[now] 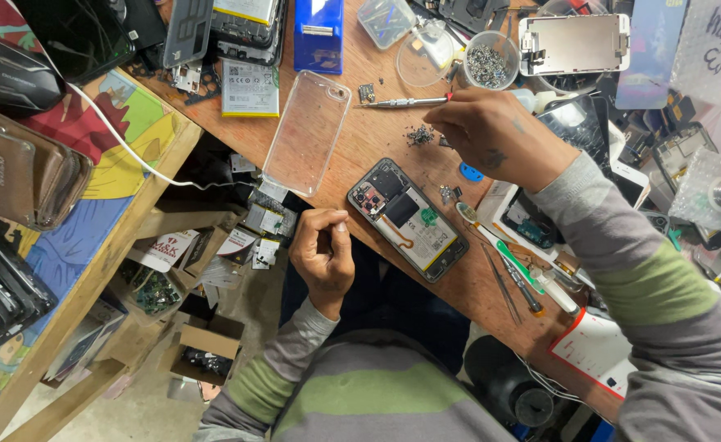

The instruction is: The person disassembles a smartphone using a screwdriver and tweezers, removes screws and internal components, and handles a SIM tray. The person then picks up and compares several other phone back covers on the workbench.

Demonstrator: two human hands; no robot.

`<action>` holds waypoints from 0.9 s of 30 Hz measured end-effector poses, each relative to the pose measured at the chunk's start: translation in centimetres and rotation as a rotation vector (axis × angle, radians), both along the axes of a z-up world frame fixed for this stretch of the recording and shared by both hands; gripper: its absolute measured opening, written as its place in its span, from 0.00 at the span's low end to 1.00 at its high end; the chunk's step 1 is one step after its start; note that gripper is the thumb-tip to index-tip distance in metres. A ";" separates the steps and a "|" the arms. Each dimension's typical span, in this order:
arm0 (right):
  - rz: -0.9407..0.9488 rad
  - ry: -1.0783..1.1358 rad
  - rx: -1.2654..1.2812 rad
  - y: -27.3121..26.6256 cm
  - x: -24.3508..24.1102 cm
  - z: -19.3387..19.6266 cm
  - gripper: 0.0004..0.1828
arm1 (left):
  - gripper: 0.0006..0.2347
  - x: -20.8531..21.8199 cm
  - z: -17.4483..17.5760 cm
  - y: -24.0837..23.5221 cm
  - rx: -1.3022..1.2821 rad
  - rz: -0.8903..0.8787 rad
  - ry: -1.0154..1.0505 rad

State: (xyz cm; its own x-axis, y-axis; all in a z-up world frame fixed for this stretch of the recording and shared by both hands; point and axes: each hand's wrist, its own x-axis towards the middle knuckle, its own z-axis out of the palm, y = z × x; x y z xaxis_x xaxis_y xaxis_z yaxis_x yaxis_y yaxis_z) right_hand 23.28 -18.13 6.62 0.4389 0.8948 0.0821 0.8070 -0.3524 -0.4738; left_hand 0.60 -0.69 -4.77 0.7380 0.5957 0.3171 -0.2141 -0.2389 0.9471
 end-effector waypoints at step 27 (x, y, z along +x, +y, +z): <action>-0.128 -0.230 -0.141 -0.8 -3.6 -1.4 0.08 | 0.05 -0.3 -0.5 -0.2 -0.085 -0.031 -0.033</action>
